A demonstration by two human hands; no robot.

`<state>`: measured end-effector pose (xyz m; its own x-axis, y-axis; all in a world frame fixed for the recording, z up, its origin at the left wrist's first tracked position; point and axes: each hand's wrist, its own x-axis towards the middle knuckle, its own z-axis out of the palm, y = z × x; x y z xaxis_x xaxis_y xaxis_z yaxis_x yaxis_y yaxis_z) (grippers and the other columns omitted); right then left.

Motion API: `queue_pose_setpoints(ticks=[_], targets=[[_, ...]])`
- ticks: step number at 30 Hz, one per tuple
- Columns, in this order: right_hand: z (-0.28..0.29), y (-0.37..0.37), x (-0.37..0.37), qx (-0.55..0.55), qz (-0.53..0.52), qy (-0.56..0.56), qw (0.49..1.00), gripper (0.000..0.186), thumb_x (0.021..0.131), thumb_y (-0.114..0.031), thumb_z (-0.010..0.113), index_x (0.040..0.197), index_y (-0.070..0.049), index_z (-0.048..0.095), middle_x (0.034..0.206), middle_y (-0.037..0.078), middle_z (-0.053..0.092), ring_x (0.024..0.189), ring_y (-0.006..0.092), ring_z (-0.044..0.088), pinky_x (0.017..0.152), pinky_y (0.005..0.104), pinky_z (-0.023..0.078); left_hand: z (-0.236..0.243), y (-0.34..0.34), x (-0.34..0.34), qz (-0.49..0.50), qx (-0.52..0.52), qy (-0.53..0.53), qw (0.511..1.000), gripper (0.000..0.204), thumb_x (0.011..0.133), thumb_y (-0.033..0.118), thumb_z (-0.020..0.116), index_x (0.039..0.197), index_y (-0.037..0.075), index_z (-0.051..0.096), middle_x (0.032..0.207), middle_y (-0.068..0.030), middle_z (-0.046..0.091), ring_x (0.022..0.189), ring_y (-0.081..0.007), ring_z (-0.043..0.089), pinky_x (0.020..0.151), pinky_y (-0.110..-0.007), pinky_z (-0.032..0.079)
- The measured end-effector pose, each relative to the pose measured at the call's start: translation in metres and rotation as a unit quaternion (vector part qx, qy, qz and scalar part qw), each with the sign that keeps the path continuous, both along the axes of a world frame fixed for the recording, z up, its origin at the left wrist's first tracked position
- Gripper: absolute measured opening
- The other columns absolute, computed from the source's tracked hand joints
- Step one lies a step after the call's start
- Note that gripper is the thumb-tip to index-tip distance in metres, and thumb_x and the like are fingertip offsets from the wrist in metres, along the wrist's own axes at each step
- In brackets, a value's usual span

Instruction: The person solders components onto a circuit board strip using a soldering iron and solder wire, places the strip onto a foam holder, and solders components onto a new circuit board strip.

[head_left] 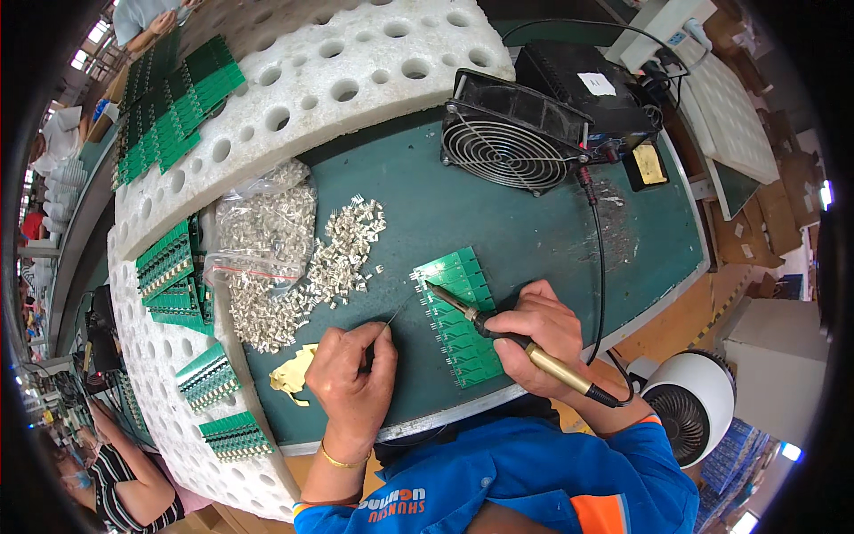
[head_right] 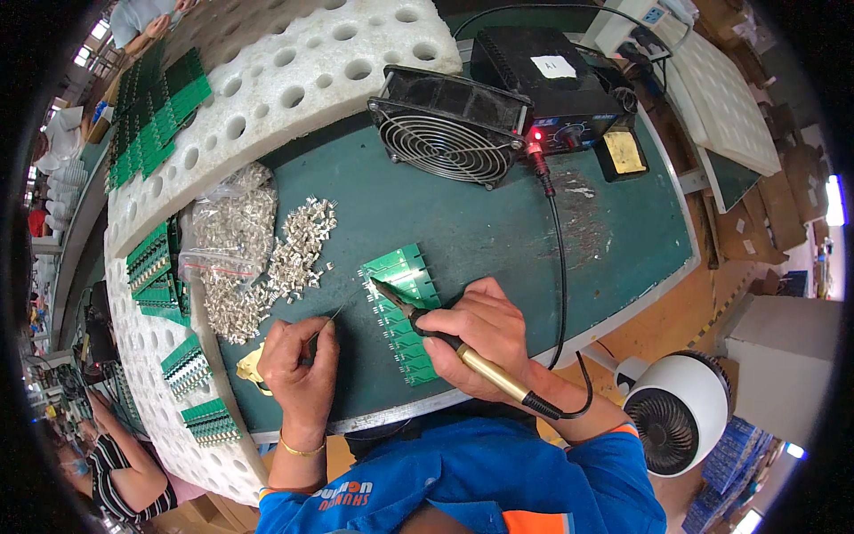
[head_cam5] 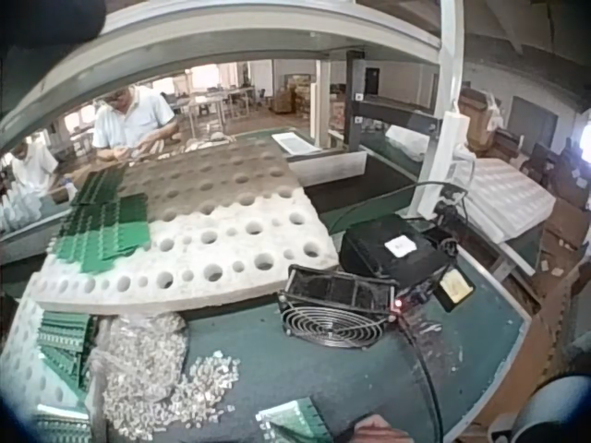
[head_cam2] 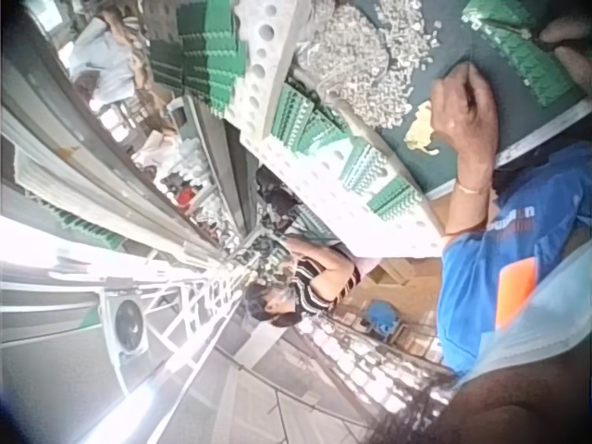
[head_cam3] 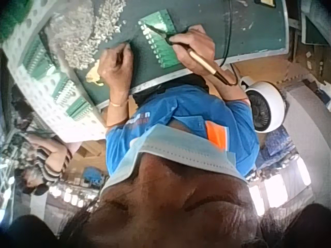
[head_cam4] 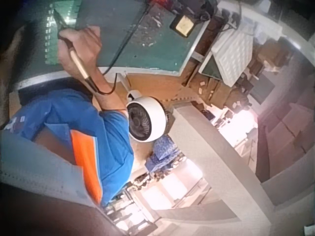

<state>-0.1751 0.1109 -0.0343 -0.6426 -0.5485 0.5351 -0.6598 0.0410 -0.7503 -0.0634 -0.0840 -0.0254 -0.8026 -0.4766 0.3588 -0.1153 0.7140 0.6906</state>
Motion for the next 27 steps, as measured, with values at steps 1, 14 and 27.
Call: queue_pose_setpoints(ticks=[1,14,27], targets=[[-0.0003,0.0001,-0.0002,0.002,0.001,0.001,1.0,0.017,0.078,-0.009,0.071,0.093,-0.005,0.066,0.065,0.005,0.062,0.053,0.0204,0.056,0.066,0.0345,0.043,0.0001,0.0001,-0.0003,0.0,-0.001,0.0,1.0,0.012,0.075,-0.005,0.074,0.082,0.003,0.07,0.063,-0.0009,0.045,0.054,-0.0084,0.039,0.047,-0.025,0.028],[0.0,-0.0004,-0.0011,0.004,0.011,-0.002,1.0,0.017,0.079,-0.009,0.071,0.094,-0.005,0.065,0.066,0.005,0.063,0.054,0.0203,0.056,0.066,0.0342,0.042,0.0005,0.0,-0.0008,0.0,-0.006,0.004,1.0,0.012,0.075,-0.005,0.075,0.083,0.002,0.07,0.063,-0.0011,0.046,0.053,-0.0085,0.04,0.046,-0.025,0.028],[-0.0003,0.0003,-0.0016,0.003,0.009,0.0,1.0,0.017,0.08,-0.01,0.071,0.094,-0.004,0.065,0.067,0.006,0.063,0.054,0.0214,0.056,0.064,0.0353,0.042,0.0001,0.0005,-0.001,-0.009,-0.022,0.003,1.0,0.013,0.074,-0.005,0.075,0.084,0.003,0.07,0.062,-0.0027,0.047,0.052,-0.0103,0.043,0.046,-0.026,0.03]])
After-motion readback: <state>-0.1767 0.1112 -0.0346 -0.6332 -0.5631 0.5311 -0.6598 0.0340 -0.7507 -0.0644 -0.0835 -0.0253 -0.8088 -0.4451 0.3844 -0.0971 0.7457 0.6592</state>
